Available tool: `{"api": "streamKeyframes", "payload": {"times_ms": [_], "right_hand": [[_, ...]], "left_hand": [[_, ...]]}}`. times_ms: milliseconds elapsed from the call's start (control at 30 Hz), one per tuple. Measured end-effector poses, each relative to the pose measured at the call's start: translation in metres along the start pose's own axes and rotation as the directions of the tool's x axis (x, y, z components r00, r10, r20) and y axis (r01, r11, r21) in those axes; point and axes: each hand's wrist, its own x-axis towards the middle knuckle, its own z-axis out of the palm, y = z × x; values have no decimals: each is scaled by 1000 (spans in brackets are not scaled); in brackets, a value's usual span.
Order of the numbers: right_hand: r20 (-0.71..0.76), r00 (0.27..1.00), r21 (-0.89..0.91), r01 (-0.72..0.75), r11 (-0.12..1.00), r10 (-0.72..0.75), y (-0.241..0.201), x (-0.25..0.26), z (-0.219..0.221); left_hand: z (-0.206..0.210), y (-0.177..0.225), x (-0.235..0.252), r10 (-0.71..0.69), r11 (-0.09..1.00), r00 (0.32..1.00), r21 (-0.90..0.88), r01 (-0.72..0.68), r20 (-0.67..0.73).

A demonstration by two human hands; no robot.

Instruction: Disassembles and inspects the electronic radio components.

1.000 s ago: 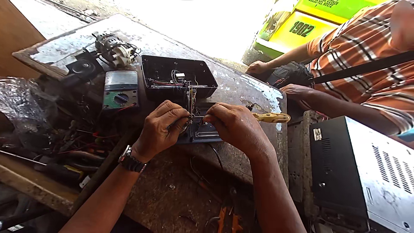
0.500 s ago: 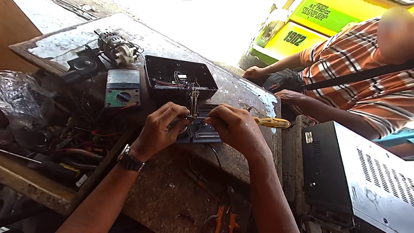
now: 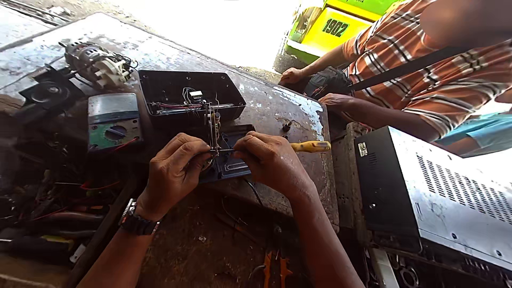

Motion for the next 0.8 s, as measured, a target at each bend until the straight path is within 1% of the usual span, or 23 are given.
{"api": "streamKeyframes", "payload": {"times_ms": [167,300,367,467,533,600,667,733,800], "right_hand": [[38,999,-39,8,999,-7,2,4,-2],[25,999,-78,-41,996,43,-6,-2,-8],[-15,996,-70,-92,993,91,-15,-9,-20],[-160,974,13,-162,987,162,-34,-29,-47],[-296,928,134,-193,972,225,-48,-45,-69],[-432,855,302,-164,939,288,-58,-60,-92],[-524,773,400,-148,905,358,-63,-78,-110],[-561,720,464,-136,875,409,-66,-95,-121],[-528,722,550,-111,827,448,-67,-105,-120]], "left_hand": [[-2,0,1,-12,1000,1000,8,12,11],[-2,1,2,1,1000,1000,25,-2,24],[-2,2,3,0,1000,1000,27,-1,28],[-2,4,2,-15,1000,999,21,14,44],[-4,6,0,-16,999,998,38,14,61],[-5,6,-2,-4,999,997,54,0,76],[-3,2,2,8,999,999,39,-10,43],[-1,-1,4,8,999,1000,33,-9,29],[-2,-1,5,-2,999,999,38,1,39]]}}
